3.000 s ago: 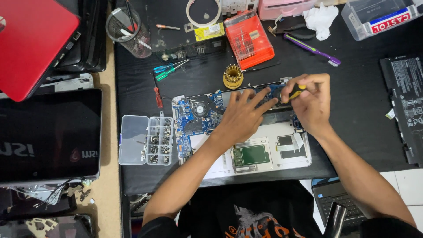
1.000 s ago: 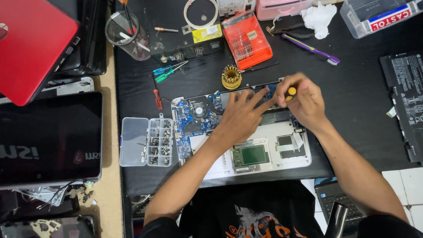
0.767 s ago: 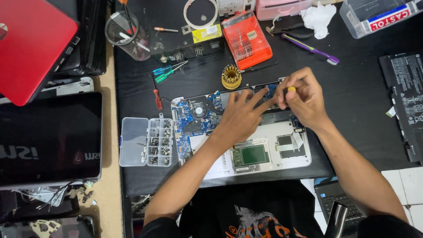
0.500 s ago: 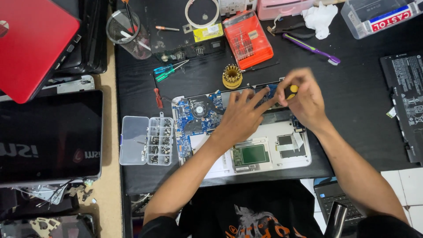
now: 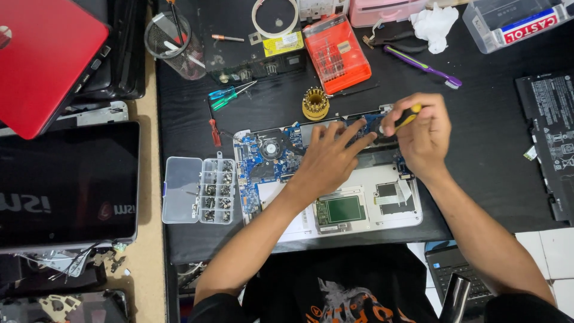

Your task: Disassembling a laptop by removing internal screws with a screwdriver and manipulating internal components.

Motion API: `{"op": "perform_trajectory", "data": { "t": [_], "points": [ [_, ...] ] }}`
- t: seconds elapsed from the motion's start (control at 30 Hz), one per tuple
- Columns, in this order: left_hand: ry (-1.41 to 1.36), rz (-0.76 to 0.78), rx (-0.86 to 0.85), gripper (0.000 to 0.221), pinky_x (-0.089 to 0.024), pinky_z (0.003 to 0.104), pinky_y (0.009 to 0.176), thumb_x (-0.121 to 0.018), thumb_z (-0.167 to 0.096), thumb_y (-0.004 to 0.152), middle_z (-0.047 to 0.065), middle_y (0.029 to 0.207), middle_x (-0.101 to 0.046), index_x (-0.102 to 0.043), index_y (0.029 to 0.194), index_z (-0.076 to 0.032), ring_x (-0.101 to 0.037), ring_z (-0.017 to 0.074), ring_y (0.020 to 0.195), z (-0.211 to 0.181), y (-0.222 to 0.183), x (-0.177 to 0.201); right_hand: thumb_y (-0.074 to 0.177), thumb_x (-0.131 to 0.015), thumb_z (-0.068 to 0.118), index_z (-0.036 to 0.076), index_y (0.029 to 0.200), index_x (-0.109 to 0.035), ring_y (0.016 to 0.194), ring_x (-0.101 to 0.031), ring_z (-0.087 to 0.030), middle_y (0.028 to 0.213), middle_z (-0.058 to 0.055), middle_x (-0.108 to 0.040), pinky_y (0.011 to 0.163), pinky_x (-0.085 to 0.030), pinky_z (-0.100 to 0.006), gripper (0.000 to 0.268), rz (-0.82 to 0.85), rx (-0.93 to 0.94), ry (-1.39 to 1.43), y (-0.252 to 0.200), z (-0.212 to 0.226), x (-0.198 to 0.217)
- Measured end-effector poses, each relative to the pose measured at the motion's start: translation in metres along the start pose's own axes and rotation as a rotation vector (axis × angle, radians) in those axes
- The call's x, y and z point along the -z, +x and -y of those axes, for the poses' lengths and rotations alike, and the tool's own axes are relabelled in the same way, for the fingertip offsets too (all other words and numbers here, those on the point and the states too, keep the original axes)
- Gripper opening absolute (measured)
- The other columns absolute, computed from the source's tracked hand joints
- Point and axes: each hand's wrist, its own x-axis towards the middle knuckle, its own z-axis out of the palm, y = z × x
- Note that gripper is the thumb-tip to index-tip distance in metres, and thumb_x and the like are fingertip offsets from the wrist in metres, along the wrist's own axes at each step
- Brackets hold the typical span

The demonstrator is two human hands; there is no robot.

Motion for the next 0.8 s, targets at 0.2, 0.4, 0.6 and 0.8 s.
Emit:
{"op": "perform_trajectory", "data": {
  "t": [0.2, 0.4, 0.6, 0.8],
  "points": [
    [-0.013, 0.015, 0.017, 0.046, -0.038, 0.048, 0.098, -0.052, -0.017, 0.096, 0.005, 0.149, -0.05, -0.059, 0.142, -0.023, -0.049, 0.0283, 0.122, -0.001, -0.002, -0.002, 0.115, -0.027, 0.036, 0.003, 0.121, -0.037, 0.07, -0.061, -0.017, 0.095, -0.012, -0.05, 0.071, -0.055, -0.031, 0.035, -0.096, -0.044, 0.053, -0.001, 0.0, 0.004],
    [0.122, -0.285, -0.097, 0.022, -0.044, 0.043, 0.081, -0.067, -0.017, 0.097, 0.008, 0.125, -0.061, -0.068, 0.119, -0.016, -0.054, 0.0263, 0.101, -0.005, 0.009, -0.014, 0.113, -0.035, 0.041, 0.005, 0.118, -0.041, 0.065, -0.06, -0.017, 0.092, -0.011, -0.05, 0.065, -0.055, -0.028, 0.037, -0.208, -0.051, 0.062, 0.001, 0.001, -0.001],
    [0.287, -0.328, -0.151, 0.005, -0.041, 0.044, 0.075, -0.066, -0.018, 0.088, -0.001, 0.085, -0.062, -0.068, 0.092, -0.02, -0.057, 0.0251, 0.091, -0.021, 0.03, -0.036, 0.108, -0.059, 0.053, 0.017, 0.119, -0.047, 0.074, -0.051, -0.014, 0.099, -0.005, -0.052, 0.073, -0.045, -0.028, 0.039, -0.271, -0.11, 0.101, -0.001, 0.016, 0.007],
    [0.311, -0.315, -0.06, 0.009, -0.043, 0.041, 0.078, -0.067, -0.01, 0.084, 0.001, 0.091, -0.062, -0.069, 0.091, -0.014, -0.062, 0.0256, 0.087, -0.026, 0.038, -0.046, 0.109, -0.058, 0.06, 0.018, 0.122, -0.042, 0.074, -0.046, -0.017, 0.103, -0.007, -0.048, 0.074, -0.044, -0.031, 0.047, -0.271, -0.117, -0.007, -0.006, 0.014, 0.018]
  ]
}}
